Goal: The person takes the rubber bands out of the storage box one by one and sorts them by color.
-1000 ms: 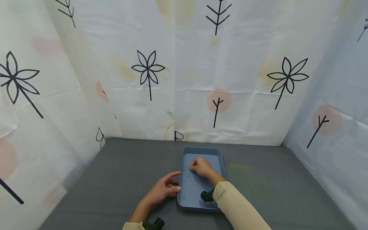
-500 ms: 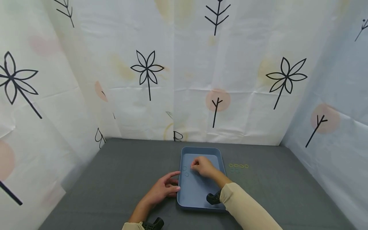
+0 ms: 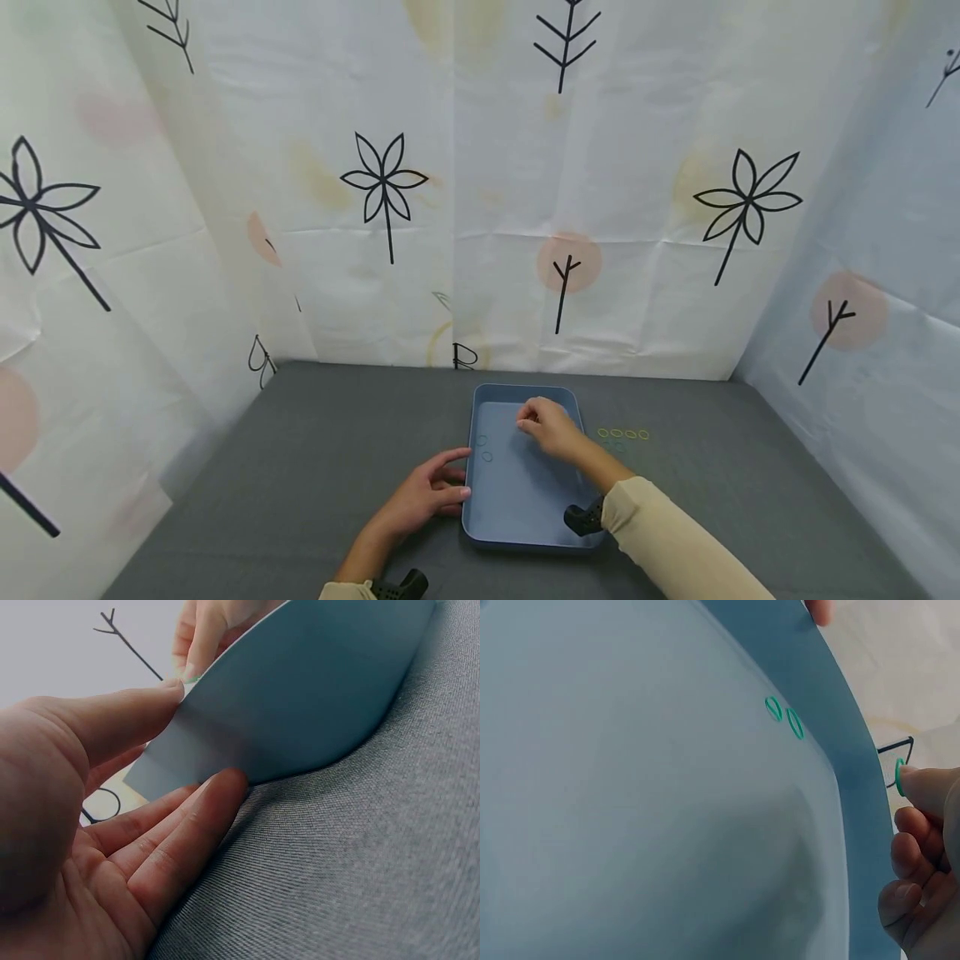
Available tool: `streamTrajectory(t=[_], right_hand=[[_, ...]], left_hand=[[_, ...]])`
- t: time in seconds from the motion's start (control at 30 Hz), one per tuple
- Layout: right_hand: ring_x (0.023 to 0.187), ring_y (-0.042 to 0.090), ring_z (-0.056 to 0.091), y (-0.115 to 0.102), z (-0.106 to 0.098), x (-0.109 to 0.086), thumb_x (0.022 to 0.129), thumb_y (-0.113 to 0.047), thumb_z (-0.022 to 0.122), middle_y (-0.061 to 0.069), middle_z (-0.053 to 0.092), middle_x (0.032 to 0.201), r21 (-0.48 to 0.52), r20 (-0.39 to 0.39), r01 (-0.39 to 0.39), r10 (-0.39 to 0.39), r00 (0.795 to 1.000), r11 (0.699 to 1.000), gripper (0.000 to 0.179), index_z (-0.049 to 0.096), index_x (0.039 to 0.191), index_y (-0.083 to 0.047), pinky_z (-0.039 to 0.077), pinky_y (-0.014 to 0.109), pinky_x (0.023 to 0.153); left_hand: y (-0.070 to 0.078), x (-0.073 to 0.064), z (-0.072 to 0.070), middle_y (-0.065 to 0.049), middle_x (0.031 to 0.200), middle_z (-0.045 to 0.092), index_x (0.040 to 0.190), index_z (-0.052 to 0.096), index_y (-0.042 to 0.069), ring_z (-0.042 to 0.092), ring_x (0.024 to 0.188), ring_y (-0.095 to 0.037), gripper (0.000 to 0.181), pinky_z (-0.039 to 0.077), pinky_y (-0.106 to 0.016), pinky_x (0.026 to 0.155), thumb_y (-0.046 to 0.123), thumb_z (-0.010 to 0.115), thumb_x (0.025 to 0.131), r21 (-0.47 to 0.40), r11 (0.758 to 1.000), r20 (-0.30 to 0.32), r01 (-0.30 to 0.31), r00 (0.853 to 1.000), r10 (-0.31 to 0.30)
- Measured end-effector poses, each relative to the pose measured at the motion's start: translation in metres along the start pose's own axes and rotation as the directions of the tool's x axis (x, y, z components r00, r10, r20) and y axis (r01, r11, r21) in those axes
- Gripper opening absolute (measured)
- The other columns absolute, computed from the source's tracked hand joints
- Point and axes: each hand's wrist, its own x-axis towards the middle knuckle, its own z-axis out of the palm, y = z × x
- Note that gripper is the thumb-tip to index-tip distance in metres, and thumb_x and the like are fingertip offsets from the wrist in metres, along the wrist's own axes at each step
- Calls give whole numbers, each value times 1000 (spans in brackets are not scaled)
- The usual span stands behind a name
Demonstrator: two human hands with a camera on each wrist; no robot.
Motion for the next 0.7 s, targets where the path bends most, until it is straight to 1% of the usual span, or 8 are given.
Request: streamTrajectory(t=[0.17, 0.33, 0.5, 0.6, 0.7], right_hand=[[72, 14, 49, 5, -9, -4, 94, -5, 62, -1, 55, 83, -31, -41, 1, -2, 999, 1000, 5, 62, 89, -6, 43, 31, 64], [71, 14, 49, 13, -17, -10, 93, -5, 63, -1, 56, 82, -35, -76, 3, -6, 997, 999, 5, 63, 88, -5, 44, 31, 63], [70, 14, 49, 22, -23, -14, 93, -7, 65, -1, 57, 81, -24, -135, -32, 29, 990, 999, 7, 63, 88, -4, 44, 31, 62], [69, 14, 49, 26, -27, -17, 92, -6, 65, -1, 57, 78, -6, -178, -55, 53, 983, 998, 5, 64, 87, -4, 43, 30, 61], [68, 15, 49, 28, -32, -21, 92, -4, 65, 0, 56, 77, 12, -206, -59, 60, 977, 998, 4, 64, 88, -3, 43, 30, 60]], left_hand=[[-1, 0, 0, -23, 124, 54, 147, 39, 4, 62, 96, -25, 61, 55, -46, 80, 10, 67, 93, 1, 1000, 2, -4, 1000, 4], [-2, 0, 0, -23, 123, 54, 146, 39, 3, 62, 95, -25, 61, 55, -46, 80, 8, 66, 92, -9, 1000, 8, -14, 1000, 14], [-1, 0, 1, -22, 123, 54, 146, 39, 3, 62, 95, -24, 61, 55, -46, 80, 9, 67, 92, -8, 1000, 4, -11, 1000, 11], [-1, 0, 0, -22, 124, 54, 147, 39, 4, 62, 96, -24, 61, 55, -46, 80, 9, 67, 92, -6, 1000, 4, -10, 1000, 10], [-1, 0, 0, -23, 124, 54, 147, 39, 4, 62, 96, -24, 61, 55, -46, 80, 10, 67, 93, -4, 1000, 6, -12, 1000, 12]])
